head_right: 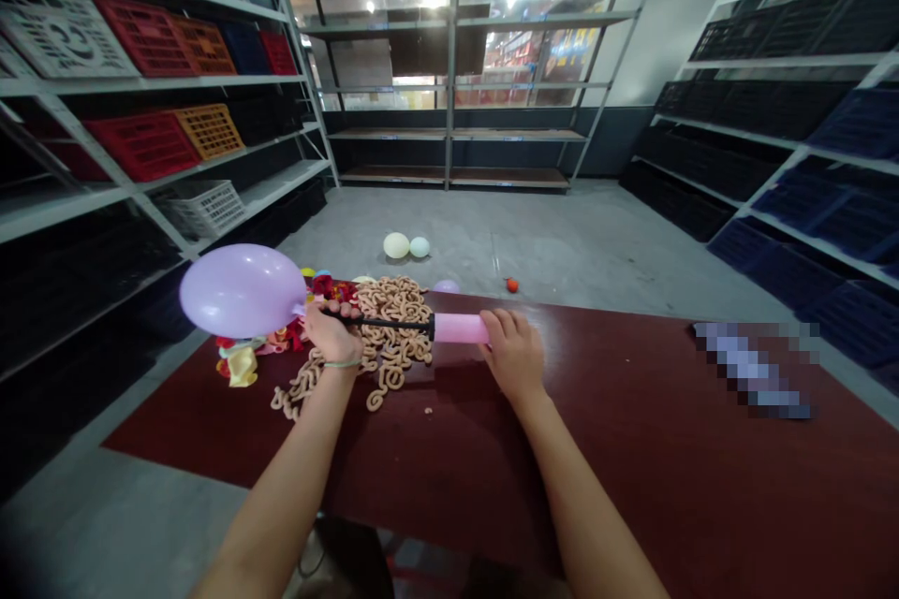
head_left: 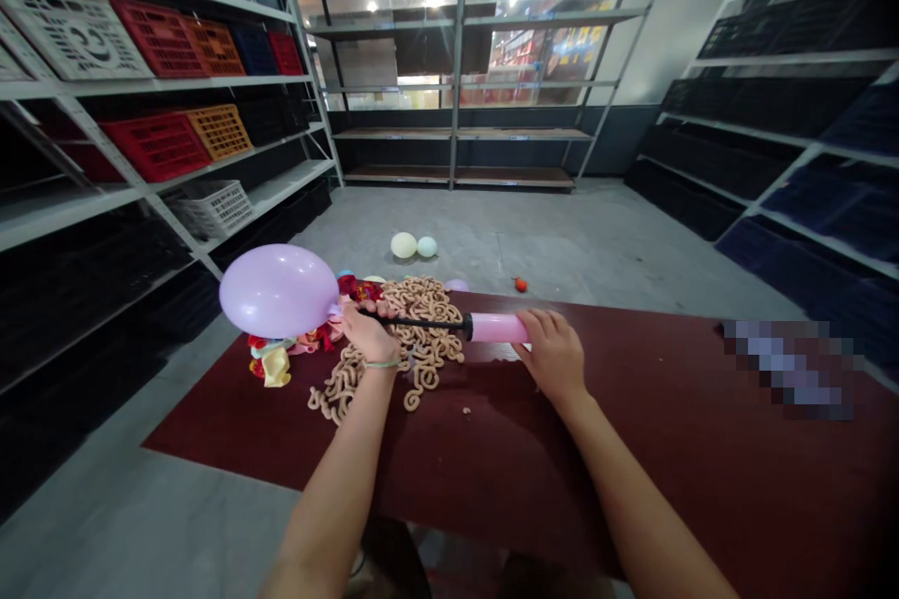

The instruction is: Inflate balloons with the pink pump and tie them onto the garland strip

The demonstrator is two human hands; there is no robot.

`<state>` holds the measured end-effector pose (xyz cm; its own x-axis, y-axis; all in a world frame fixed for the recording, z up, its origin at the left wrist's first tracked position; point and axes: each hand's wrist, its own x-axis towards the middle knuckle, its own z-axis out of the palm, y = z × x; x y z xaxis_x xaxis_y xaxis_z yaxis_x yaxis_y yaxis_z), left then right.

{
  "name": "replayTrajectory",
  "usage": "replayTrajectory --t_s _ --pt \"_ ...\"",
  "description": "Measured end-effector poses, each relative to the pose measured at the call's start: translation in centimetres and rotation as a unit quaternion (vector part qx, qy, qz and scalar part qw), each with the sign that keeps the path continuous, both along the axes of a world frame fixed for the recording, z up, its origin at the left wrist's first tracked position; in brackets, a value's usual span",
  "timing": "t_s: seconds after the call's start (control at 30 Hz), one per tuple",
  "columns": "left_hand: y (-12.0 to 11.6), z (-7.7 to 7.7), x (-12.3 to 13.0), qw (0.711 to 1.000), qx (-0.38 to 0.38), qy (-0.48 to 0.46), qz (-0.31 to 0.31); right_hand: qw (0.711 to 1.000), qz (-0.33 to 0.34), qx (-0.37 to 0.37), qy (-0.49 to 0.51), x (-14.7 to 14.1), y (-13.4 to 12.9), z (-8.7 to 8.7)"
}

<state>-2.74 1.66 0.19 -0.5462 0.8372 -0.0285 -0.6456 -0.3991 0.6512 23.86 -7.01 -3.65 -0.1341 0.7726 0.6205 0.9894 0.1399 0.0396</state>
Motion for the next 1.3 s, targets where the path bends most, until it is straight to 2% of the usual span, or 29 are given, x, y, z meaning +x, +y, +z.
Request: replayTrajectory --t_s 0.07,0.17,0.23,0.3,0.37,0.43,0.57,0.67,0.73,0.83,0.9,0.97,1.03,1.1,1.23,1.3 --pt "-0.3 -0.3 0.5 0.999 -0.017 -0.010 0.034 1.000 -0.018 -0.003 0.013 -1.3 -0.3 0.0" --pt "-1.1 -1.1 2.5 0.999 -0.037 -0.008 0.017 0.999 -0.038 -0.009 0.023 -4.2 -0.8 -0.3" --pt "-1.6 -1.7 3.8 0.999 -0.033 0.002 -0.009 0.999 -0.016 -0.028 0.018 -5.6 -1.0 -0.6" --pt "-1.8 -2.1 4.7 0.999 -0.027 0.012 -0.029 0.998 0.036 -0.057 0.004 -5.8 -1.0 -0.8" --pt "-1.7 -2.2 4.8 0.999 -0.027 0.018 -0.043 0.994 0.078 -0.073 -0.011 -4.9 -0.8 -0.8" --pt "-1.3 -1.9 4.5 0.999 -0.029 0.016 -0.037 0.994 0.085 -0.062 -0.021 -3.1 -0.4 -0.6" --pt "-0.6 -1.0 3.2 1.000 -0.019 0.013 -0.007 1.000 0.019 -0.007 -0.018 0.6 0.5 -0.4" --pt "-0.5 -0.7 2.8 1.000 -0.013 0.020 0.010 1.000 -0.017 -0.013 0.000 1.4 0.6 -0.6" --pt "-0.6 -0.8 2.9 0.999 -0.009 0.025 0.017 0.999 -0.037 -0.029 0.018 0.3 0.3 -0.7" --pt "-0.8 -1.4 3.8 1.000 0.004 0.028 -0.002 0.997 -0.058 -0.040 0.043 -3.0 -0.5 -0.7" --pt "-0.9 -1.8 4.4 0.999 0.005 0.029 -0.034 0.997 -0.027 -0.052 0.042 -5.1 -0.9 -0.8" --pt "-1.0 -2.0 4.9 0.998 -0.004 0.029 -0.056 0.998 0.018 -0.060 0.031 -6.0 -0.9 -1.0" --pt "-1.0 -1.8 4.9 0.998 -0.007 0.028 -0.060 0.997 0.051 -0.057 0.013 -5.4 -0.7 -1.1" --pt "-1.0 -1.4 4.7 0.999 0.000 0.024 -0.048 0.998 0.056 -0.042 -0.002 -3.6 -0.3 -1.1" --pt "-0.6 -0.5 3.4 1.000 0.014 0.018 -0.021 1.000 -0.005 -0.007 0.008 0.4 0.4 -0.9" --pt "-0.4 -0.4 2.7 1.000 0.012 0.020 -0.017 0.999 -0.040 0.006 0.030 1.0 0.5 -0.8"
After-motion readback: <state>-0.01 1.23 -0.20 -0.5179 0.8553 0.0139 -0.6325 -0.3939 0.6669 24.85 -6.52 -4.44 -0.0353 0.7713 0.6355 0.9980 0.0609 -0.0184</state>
